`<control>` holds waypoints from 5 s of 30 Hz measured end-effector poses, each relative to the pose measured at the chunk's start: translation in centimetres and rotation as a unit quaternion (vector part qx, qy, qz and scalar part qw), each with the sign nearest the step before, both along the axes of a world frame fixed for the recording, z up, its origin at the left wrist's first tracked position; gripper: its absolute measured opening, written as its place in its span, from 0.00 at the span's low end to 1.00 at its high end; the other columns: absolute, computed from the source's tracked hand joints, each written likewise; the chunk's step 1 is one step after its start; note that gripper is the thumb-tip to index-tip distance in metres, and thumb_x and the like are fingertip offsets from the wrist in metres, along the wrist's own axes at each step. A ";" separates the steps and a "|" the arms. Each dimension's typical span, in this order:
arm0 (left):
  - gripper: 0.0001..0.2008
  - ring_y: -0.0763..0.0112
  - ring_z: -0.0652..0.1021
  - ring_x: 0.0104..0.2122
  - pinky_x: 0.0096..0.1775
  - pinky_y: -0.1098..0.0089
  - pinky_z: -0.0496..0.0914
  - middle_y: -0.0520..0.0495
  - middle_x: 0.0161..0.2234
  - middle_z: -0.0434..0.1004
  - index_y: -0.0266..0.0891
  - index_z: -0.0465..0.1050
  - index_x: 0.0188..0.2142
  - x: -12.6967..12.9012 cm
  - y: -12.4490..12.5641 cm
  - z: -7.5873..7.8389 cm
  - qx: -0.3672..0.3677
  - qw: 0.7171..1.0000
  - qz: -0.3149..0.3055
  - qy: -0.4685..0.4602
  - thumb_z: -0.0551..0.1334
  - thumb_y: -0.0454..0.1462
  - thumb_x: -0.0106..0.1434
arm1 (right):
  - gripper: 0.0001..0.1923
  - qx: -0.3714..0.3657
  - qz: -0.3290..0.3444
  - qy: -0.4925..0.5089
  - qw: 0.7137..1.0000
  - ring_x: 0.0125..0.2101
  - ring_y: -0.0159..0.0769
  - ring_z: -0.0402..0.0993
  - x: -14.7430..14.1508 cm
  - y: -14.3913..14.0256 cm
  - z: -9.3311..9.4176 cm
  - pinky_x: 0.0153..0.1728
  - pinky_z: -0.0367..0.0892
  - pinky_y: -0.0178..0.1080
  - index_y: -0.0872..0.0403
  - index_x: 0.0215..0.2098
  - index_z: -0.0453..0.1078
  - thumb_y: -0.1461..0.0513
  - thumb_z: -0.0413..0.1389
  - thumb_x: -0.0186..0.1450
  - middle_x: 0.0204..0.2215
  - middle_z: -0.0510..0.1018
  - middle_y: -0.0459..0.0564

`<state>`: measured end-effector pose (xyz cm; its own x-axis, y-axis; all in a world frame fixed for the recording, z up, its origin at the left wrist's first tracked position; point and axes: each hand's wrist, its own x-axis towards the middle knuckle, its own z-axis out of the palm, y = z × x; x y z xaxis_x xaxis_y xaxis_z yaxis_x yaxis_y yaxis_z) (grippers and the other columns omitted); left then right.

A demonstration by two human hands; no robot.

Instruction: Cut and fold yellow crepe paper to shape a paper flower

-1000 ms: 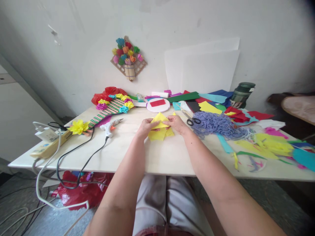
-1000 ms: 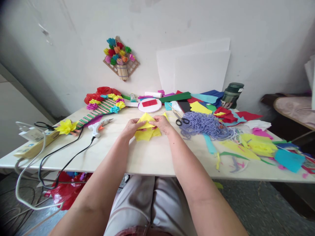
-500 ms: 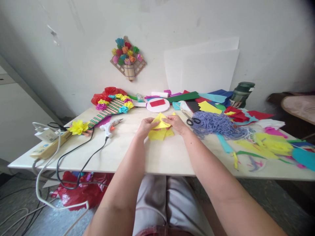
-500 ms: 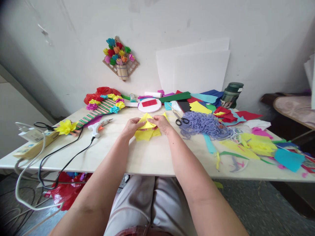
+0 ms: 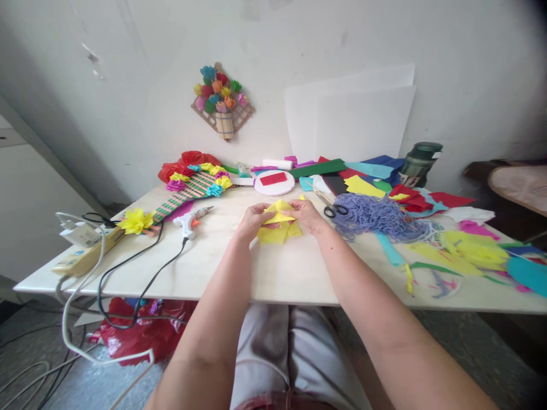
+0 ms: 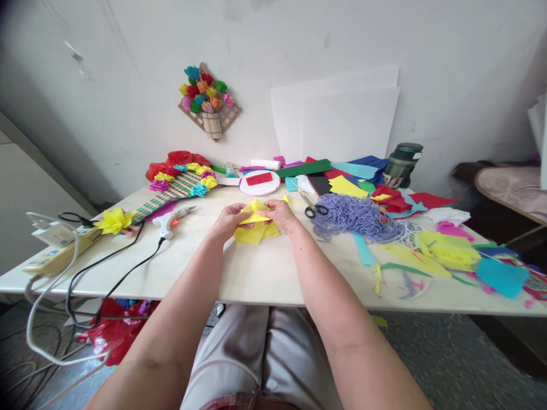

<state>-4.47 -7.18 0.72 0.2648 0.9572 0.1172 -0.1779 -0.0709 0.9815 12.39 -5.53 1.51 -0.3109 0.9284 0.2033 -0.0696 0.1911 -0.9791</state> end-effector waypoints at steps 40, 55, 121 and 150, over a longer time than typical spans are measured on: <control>0.10 0.71 0.76 0.23 0.28 0.71 0.72 0.47 0.24 0.73 0.32 0.69 0.31 0.0 -0.2 0.3 -0.019 0.998 0.009 -0.058 0.61 0.32 0.45 | 0.11 0.052 0.035 0.039 0.997 0.20 0.29 0.67 0.5 0.3 -0.4 0.22 0.63 0.34 0.56 0.24 0.74 0.57 0.54 0.51 0.22 0.75 0.48; 0.17 0.71 0.76 0.25 0.29 0.70 0.72 0.46 0.29 0.74 0.33 0.69 0.37 0.0 0.0 0.0 0.003 1.000 0.022 -0.006 0.64 0.36 0.46 | 0.16 0.059 -0.014 -0.009 0.998 0.25 0.27 0.67 -0.1 0.3 -0.5 0.24 0.67 0.32 0.56 0.31 0.70 0.59 0.61 0.44 0.27 0.73 0.45; 0.21 0.75 0.74 0.21 0.24 0.73 0.72 0.49 0.23 0.71 0.32 0.69 0.32 0.0 0.6 0.0 0.019 0.987 0.153 0.037 0.62 0.49 0.48 | 0.13 -0.026 -0.004 -0.086 0.996 0.21 0.30 0.71 0.9 0.7 -0.3 0.18 0.63 0.29 0.58 0.22 0.68 0.59 0.64 0.42 0.18 0.72 0.44; 0.16 0.75 0.75 0.21 0.27 0.74 0.70 0.49 0.24 0.75 0.34 0.67 0.33 0.2 0.0 -0.1 0.005 0.997 0.037 0.067 0.66 0.39 0.45 | 0.14 -0.045 0.039 -0.035 0.998 0.14 0.25 0.66 0.6 0.8 -0.8 0.16 0.62 0.28 0.58 0.27 0.68 0.58 0.62 0.47 0.15 0.73 0.43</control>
